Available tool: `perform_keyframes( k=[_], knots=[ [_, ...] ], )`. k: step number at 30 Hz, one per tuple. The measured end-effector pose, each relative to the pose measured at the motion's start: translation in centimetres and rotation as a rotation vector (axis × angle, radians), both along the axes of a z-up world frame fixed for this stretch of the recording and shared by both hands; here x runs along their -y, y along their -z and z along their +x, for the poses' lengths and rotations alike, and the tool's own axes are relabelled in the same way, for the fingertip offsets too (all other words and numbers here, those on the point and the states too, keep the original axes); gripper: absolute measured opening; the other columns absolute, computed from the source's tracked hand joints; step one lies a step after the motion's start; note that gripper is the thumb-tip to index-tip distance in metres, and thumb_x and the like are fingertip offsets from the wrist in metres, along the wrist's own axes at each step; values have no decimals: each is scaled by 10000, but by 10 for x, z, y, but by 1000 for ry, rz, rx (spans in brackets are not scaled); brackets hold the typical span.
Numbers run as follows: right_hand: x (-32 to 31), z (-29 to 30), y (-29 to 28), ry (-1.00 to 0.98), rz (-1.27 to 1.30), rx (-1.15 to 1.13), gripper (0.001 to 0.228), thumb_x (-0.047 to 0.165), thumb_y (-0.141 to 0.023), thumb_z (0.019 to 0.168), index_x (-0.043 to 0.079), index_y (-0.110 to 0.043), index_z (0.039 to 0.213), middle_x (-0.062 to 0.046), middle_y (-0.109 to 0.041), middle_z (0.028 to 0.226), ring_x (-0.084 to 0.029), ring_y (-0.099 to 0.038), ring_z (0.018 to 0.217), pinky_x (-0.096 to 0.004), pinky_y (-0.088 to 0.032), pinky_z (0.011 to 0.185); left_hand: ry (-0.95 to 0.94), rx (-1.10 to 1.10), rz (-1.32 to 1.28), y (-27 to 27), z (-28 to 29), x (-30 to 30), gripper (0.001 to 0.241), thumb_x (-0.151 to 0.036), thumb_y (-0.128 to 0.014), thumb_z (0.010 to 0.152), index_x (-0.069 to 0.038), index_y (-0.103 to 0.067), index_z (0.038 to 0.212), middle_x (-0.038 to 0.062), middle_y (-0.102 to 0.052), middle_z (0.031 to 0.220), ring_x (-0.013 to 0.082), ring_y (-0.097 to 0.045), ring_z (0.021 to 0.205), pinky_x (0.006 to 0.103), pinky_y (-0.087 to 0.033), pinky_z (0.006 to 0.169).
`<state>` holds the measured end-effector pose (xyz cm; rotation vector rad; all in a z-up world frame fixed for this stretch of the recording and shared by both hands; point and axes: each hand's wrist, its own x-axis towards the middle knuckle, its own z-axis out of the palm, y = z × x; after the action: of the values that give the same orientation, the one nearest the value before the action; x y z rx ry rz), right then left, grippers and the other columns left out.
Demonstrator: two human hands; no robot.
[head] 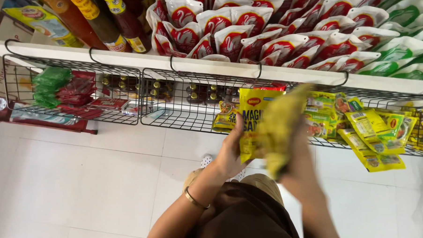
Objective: The person is wiping seasoning packets with a cloth and organizing them in wire baskets on a grocery shelf.
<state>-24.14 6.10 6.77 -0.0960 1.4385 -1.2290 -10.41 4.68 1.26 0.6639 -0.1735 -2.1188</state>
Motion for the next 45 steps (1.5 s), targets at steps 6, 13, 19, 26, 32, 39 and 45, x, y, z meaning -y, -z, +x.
perform_keyframes(
  k=[6, 13, 19, 26, 32, 39, 45],
  knots=[
    [-3, -9, 114, -514, -732, -512, 171, 63, -551, 994, -6, -602, 1142, -70, -678, 1047, -135, -625, 886, -270, -529, 773, 164, 223, -188, 42, -8, -11, 1009, -772, -531, 903, -65, -317, 1590, 286, -416, 1542, 437, -461, 1382, 609, -382, 1139],
    [-23, 38, 50, -722, -985, -1202, 642, 377, -617, 903, -13, -456, 1387, -240, -558, 1390, -420, -548, 1295, -548, -351, 1125, 10, 276, -59, -5, 18, 31, 1022, -797, -509, 868, 0, -434, 1503, 274, -637, 1226, 271, -607, 821, 336, -440, 663],
    [-15, 1, 114, -393, -689, -767, 602, 177, -619, 979, 29, -377, 1510, -140, -549, 1385, -258, -567, 1227, -386, -473, 1019, -40, 203, -164, 2, 10, 14, 751, -630, -422, 1005, -53, -408, 1484, 220, -484, 1447, 335, -506, 1292, 487, -406, 1084],
    [-38, 34, 66, -96, -667, -193, 605, 438, -491, 1025, 69, -442, 1502, -98, -485, 1533, -265, -482, 1414, -507, -368, 1213, -363, 721, -672, -3, 1, 19, 597, -158, -566, 1049, -65, -300, 1575, 295, -598, 1257, 435, -645, 1141, 552, -551, 964],
    [-79, -2, 176, -525, -771, -508, 311, 267, -574, 1039, 78, -602, 793, 5, -583, 783, -113, -503, 668, -255, -439, 611, -109, 736, -573, -16, 0, -10, 610, -343, -379, 1037, 34, -381, 1516, 164, -467, 1554, 250, -449, 1405, 340, -363, 1142],
    [-21, 11, 56, -437, -849, -478, 487, 303, -537, 1052, 29, -482, 1451, -95, -588, 1430, -211, -590, 1255, -347, -471, 1104, -38, 524, -836, -32, -12, -24, 957, -737, -281, 994, -18, -128, 1607, 209, -210, 1673, 370, -196, 1548, 505, -196, 1238],
    [-59, 36, 27, -650, -891, -663, 697, 303, -598, 905, -49, -348, 1453, -210, -591, 1355, -340, -635, 1189, -458, -508, 1023, -229, 127, -644, -63, 0, 1, 695, -458, -339, 1054, -70, -210, 1616, 132, -196, 1712, 274, -186, 1583, 493, -298, 1220]
  ],
)
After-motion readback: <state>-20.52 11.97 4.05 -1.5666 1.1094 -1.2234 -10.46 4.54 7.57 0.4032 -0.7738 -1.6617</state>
